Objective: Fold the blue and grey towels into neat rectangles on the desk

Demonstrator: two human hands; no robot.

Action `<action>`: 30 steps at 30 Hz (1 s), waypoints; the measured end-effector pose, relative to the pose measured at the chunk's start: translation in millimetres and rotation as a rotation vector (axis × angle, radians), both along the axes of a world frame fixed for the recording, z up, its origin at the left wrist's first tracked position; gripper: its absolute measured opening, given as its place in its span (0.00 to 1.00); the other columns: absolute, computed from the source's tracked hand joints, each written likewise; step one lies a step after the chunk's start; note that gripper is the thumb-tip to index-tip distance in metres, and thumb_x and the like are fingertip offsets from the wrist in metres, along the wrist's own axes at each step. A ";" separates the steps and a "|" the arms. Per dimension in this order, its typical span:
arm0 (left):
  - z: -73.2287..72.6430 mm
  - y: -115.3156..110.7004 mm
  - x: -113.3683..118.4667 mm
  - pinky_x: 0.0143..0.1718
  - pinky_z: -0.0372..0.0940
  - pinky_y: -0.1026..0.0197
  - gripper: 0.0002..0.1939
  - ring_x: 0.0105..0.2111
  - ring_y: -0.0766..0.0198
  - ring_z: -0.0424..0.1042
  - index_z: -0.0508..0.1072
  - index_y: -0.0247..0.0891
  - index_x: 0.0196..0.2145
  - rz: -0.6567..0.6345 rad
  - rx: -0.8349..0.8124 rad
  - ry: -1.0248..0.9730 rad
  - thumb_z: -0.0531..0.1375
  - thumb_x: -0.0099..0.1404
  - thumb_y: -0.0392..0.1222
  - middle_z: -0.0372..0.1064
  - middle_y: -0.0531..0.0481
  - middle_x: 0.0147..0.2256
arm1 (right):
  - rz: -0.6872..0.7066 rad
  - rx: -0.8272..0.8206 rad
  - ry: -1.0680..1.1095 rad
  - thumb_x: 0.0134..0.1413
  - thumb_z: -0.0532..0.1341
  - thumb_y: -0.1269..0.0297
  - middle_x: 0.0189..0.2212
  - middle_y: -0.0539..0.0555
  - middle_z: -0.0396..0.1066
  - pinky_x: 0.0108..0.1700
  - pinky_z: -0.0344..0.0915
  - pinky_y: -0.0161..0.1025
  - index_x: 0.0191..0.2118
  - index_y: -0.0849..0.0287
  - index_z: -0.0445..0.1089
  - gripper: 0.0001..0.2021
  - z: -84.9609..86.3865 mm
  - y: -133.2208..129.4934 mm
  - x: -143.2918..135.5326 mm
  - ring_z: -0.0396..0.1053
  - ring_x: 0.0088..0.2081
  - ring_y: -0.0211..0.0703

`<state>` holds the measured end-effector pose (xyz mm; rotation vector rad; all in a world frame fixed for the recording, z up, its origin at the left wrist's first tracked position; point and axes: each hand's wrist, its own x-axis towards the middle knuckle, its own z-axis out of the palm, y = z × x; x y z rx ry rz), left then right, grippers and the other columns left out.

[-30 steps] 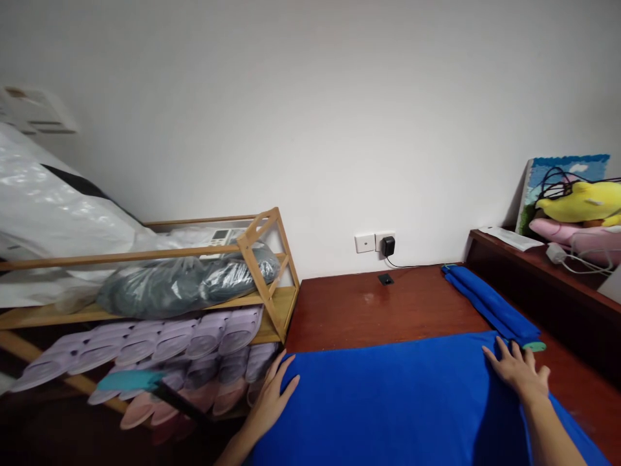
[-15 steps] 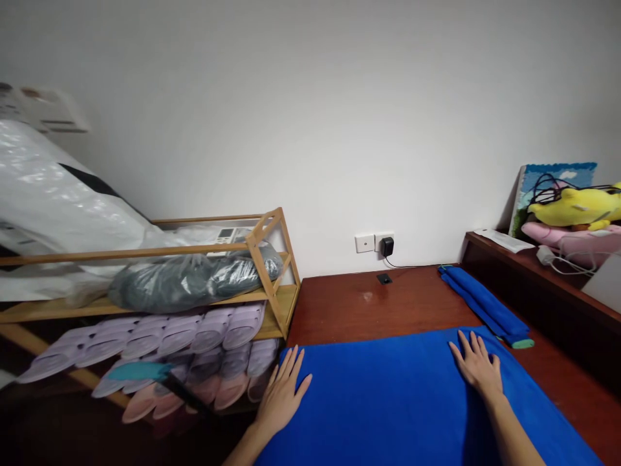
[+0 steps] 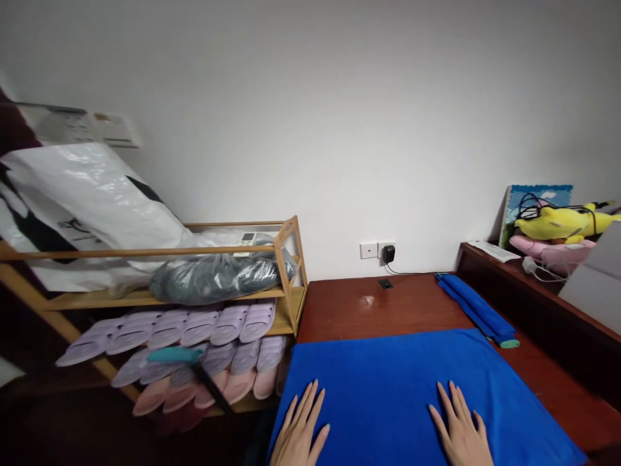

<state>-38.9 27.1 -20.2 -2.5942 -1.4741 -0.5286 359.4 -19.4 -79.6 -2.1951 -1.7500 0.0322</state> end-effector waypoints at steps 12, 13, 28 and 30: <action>-6.5 -36.9 -17.2 0.58 0.53 0.41 0.28 0.63 0.52 0.44 0.38 0.52 0.63 0.116 -0.291 -0.013 0.42 0.69 0.54 0.37 0.51 0.64 | 0.319 0.000 0.011 0.60 0.45 0.46 0.65 0.50 0.43 0.60 0.52 0.55 0.65 0.44 0.40 0.29 35.6 -22.8 -103.7 0.43 0.64 0.50; -2.4 -37.5 -16.9 0.58 0.52 0.41 0.28 0.63 0.53 0.43 0.38 0.52 0.63 0.117 -0.312 -0.024 0.42 0.69 0.54 0.36 0.52 0.65 | 0.326 -0.009 0.015 0.60 0.45 0.46 0.65 0.50 0.42 0.60 0.51 0.56 0.65 0.44 0.40 0.29 35.5 -22.6 -103.4 0.42 0.64 0.49; -65.4 -18.1 -44.1 0.60 0.53 0.52 0.29 0.64 0.56 0.39 0.48 0.44 0.63 0.114 -0.253 -0.257 0.48 0.65 0.42 0.38 0.52 0.65 | 0.123 0.100 0.028 0.55 0.49 0.43 0.63 0.50 0.50 0.56 0.56 0.62 0.61 0.39 0.52 0.28 0.9 -19.1 -67.0 0.47 0.63 0.56; -75.5 -12.6 -45.2 0.60 0.53 0.51 0.32 0.64 0.54 0.41 0.50 0.45 0.63 0.118 -0.259 -0.233 0.52 0.62 0.41 0.41 0.52 0.65 | 0.125 0.116 0.069 0.53 0.51 0.42 0.60 0.50 0.56 0.55 0.58 0.61 0.58 0.38 0.59 0.26 -2.5 -14.2 -58.9 0.50 0.62 0.57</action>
